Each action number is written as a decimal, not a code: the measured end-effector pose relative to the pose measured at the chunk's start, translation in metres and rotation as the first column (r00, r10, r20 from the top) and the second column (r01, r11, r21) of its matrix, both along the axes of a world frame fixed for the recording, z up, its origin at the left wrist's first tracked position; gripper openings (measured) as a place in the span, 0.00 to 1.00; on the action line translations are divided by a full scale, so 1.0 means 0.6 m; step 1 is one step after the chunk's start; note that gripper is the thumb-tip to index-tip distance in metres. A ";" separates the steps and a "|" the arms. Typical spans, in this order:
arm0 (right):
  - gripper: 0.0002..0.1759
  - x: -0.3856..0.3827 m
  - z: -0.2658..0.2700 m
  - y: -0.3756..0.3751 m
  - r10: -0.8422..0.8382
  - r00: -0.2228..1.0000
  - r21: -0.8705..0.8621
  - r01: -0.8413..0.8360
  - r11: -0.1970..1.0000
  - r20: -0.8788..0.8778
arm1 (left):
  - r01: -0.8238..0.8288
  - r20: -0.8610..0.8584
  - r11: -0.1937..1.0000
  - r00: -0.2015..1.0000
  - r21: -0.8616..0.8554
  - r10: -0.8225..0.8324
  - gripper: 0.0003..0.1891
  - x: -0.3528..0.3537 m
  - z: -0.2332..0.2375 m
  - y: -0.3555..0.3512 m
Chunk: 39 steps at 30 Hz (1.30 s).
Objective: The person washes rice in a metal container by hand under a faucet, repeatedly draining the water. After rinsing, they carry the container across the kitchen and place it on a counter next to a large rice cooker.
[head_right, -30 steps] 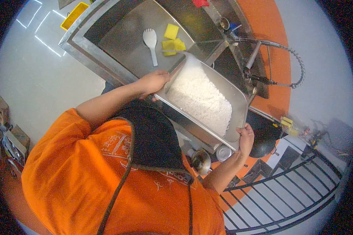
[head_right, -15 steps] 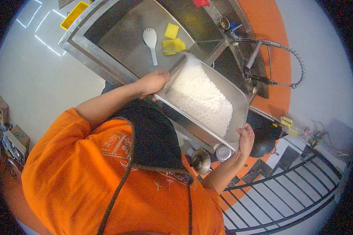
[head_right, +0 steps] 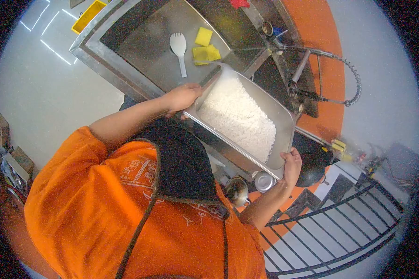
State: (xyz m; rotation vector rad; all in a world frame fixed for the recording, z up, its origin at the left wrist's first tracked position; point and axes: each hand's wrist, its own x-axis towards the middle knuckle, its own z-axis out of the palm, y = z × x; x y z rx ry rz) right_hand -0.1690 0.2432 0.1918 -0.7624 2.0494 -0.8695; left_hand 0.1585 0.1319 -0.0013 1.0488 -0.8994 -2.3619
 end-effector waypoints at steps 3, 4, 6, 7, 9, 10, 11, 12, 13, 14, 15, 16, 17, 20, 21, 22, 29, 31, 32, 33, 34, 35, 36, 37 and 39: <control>0.11 0.000 0.002 -0.001 0.004 1.000 0.015 -0.003 1.000 -0.021 | -0.007 -0.004 1.000 1.000 0.016 0.007 0.14 0.001 0.004 0.000; 0.11 0.004 0.002 -0.001 -0.001 1.000 0.010 0.001 1.000 -0.025 | -0.009 -0.006 1.000 1.000 0.025 0.010 0.13 0.002 0.005 0.000; 0.11 0.007 0.003 -0.001 0.001 1.000 0.005 -0.001 1.000 -0.025 | -0.005 -0.015 1.000 1.000 0.017 0.005 0.13 0.002 0.004 0.000; 0.11 0.006 0.005 -0.002 0.008 1.000 0.005 -0.007 1.000 -0.022 | -0.002 -0.020 1.000 1.000 0.013 0.003 0.13 0.002 0.004 0.000; 0.11 0.005 0.006 -0.002 0.007 1.000 0.005 -0.007 1.000 -0.019 | -0.008 -0.017 1.000 1.000 0.013 0.009 0.13 0.001 0.005 0.000; 0.11 0.004 0.005 -0.002 0.000 1.000 0.005 0.000 1.000 -0.019 | -0.012 -0.015 1.000 1.000 0.013 0.012 0.13 0.001 0.005 0.000; 0.11 0.005 0.005 -0.001 -0.007 1.000 0.004 0.007 1.000 -0.020 | -0.011 -0.017 1.000 1.000 0.019 0.011 0.13 0.000 0.002 0.001; 0.11 0.005 0.005 -0.001 -0.006 1.000 -0.001 0.006 1.000 -0.015 | -0.011 -0.019 1.000 1.000 0.024 0.011 0.13 -0.002 -0.002 0.001; 0.11 0.005 0.005 -0.001 -0.004 1.000 -0.007 0.004 1.000 -0.010 | -0.011 -0.022 1.000 1.000 0.030 0.011 0.13 -0.004 -0.005 0.001; 0.10 0.005 0.004 -0.001 -0.003 1.000 -0.013 0.003 1.000 -0.005 | -0.012 -0.023 0.999 1.000 0.031 0.012 0.13 -0.005 -0.007 0.001; 0.10 0.006 0.004 -0.001 -0.002 1.000 -0.008 0.002 1.000 -0.008 | -0.012 -0.024 0.999 1.000 0.034 0.013 0.13 -0.005 -0.008 0.001; 0.10 0.007 0.005 -0.002 0.000 1.000 -0.003 0.000 1.000 -0.012 | -0.013 -0.026 0.999 1.000 0.036 0.014 0.13 -0.005 -0.008 0.001; 0.10 0.008 0.006 -0.002 0.001 1.000 0.003 0.000 1.000 -0.016 | -0.010 -0.021 0.999 1.000 0.031 0.010 0.13 -0.005 -0.007 0.001; 0.09 0.010 0.009 -0.004 0.019 0.999 0.013 -0.018 1.000 -0.037 | -0.002 -0.015 0.999 1.000 0.035 0.002 0.14 -0.003 -0.003 0.000; 0.09 0.009 0.010 -0.004 0.017 0.999 0.008 -0.017 1.000 -0.027 | 0.000 -0.018 0.999 1.000 0.045 0.001 0.14 -0.003 0.000 0.000; 0.08 0.008 0.010 -0.003 0.015 1.000 0.002 -0.015 1.000 -0.019 | 0.001 -0.023 0.999 1.000 0.054 0.000 0.14 -0.002 0.001 0.000; 0.07 0.005 0.013 -0.005 0.015 1.000 0.010 -0.015 1.000 0.004 | 0.023 0.026 1.000 0.999 -0.009 -0.023 0.14 -0.001 0.004 0.000; 0.08 0.007 0.013 -0.006 0.014 1.000 0.013 -0.014 1.000 -0.018 | 0.012 0.007 1.000 1.000 0.006 -0.012 0.14 0.000 0.008 0.001; 0.08 0.009 0.013 -0.006 0.013 0.999 0.014 -0.012 1.000 -0.029 | 0.025 0.007 1.000 1.000 -0.005 -0.025 0.14 -0.001 0.001 0.002; 0.08 0.008 0.013 -0.005 0.011 1.000 0.012 -0.010 1.000 -0.028 | 0.038 0.007 0.999 0.999 -0.016 -0.038 0.14 -0.003 -0.006 0.002; 0.08 0.006 0.013 -0.005 0.008 1.000 0.011 -0.008 1.000 -0.028 | 0.051 0.007 0.998 0.999 -0.026 -0.051 0.14 -0.005 -0.012 0.003; 0.09 0.005 0.013 -0.004 0.007 1.000 0.009 -0.007 1.000 -0.027 | 0.055 0.005 0.998 0.998 -0.023 -0.055 0.14 -0.007 -0.017 0.004; 0.09 0.004 0.013 -0.004 0.008 1.000 0.009 -0.007 1.000 -0.028 | 0.059 0.003 0.998 0.998 -0.020 -0.059 0.14 -0.006 -0.017 0.003; 0.09 0.003 0.013 -0.004 0.008 1.000 0.009 -0.008 1.000 -0.029 | 0.063 0.001 0.998 0.998 -0.016 -0.063 0.13 -0.005 -0.015 0.003; 0.09 0.004 0.014 -0.004 0.008 1.000 0.009 -0.008 1.000 -0.015 | 0.055 0.011 0.998 0.998 -0.024 -0.055 0.14 -0.001 -0.005 0.001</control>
